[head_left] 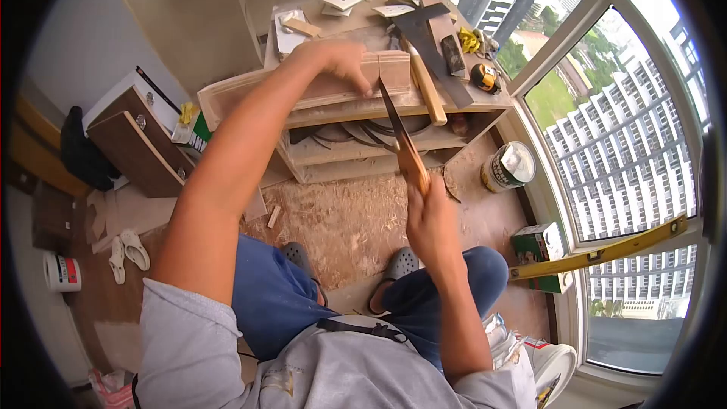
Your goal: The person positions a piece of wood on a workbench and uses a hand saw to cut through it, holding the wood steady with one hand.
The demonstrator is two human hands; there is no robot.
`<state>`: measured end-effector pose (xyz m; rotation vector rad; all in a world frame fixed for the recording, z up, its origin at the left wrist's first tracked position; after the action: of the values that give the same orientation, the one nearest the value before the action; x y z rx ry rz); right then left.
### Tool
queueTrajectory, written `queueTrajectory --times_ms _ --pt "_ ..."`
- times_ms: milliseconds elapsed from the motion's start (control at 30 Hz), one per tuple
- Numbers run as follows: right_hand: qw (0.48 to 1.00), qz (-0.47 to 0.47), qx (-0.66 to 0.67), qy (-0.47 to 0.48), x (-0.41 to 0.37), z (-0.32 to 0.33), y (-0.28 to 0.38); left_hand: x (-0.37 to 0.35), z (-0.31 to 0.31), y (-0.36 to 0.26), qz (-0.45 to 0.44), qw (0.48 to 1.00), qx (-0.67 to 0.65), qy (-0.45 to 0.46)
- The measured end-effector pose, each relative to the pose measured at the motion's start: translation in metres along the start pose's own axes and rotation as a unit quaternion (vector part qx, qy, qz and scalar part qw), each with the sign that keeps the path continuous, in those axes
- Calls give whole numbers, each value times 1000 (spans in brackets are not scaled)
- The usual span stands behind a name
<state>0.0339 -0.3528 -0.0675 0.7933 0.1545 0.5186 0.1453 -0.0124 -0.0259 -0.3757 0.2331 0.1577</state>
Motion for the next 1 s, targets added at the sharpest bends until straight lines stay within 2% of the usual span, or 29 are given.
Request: queueTrajectory --times_ms 67,100,167,267,333,367,433,500,533,633,733,800,833,900,933,1000 --pt "999 16 33 -2 -44 10 -12 0 -1 0 2 1000 11 -21" --pt "999 18 32 1 -35 7 -12 -1 -1 0 2 1000 1 -23" --pt "1000 -5 24 -5 -7 -9 -10 -3 -6 -2 -2 1000 -5 -18" --pt "997 57 -3 -54 99 -39 23 -6 -6 -8 -37 998 29 -42" --pt "995 74 -20 -58 113 -40 35 -11 -9 -8 -38 992 55 -104" --pt "995 80 -6 -57 107 -39 32 -9 -15 -8 -38 993 49 -102" --pt "994 98 3 -56 95 -34 33 -15 -4 -20 -39 998 42 -11" --pt "998 46 2 -39 65 -35 34 -26 -7 -28 -29 999 29 1" --pt "996 68 10 -52 62 -36 31 -30 -11 -31 -38 999 30 -20" --pt "997 21 -3 -69 65 -44 46 -22 -16 -22 -66 996 20 -56" --pt "996 48 1 -81 75 -30 54 3 -10 -8 -81 996 16 -37" --pt "994 68 -4 -86 85 -32 57 20 -17 4 -92 995 -4 34" --pt "995 63 -15 -70 87 -22 68 3 -5 -7 -43 998 8 41" --pt "996 66 -5 -53 98 -15 70 -6 -6 -12 -70 994 83 -17" --pt "996 67 -5 -53 96 -17 70 -19 -16 -13 -70 994 83 -18" --pt "997 45 -5 -60 90 -22 67 -49 -34 -19 -107 944 134 -283"
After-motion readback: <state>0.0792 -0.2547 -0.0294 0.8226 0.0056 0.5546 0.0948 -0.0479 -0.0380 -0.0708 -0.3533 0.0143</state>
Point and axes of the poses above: each hand's wrist, its own x-axis towards the middle knuckle, its own z-axis out of the back of the hand, y = z × x, the point moved 2 cm from there along x, towards the middle knuckle, and after that the axes turned 4 degrees about -y, right-handed, at the moved point
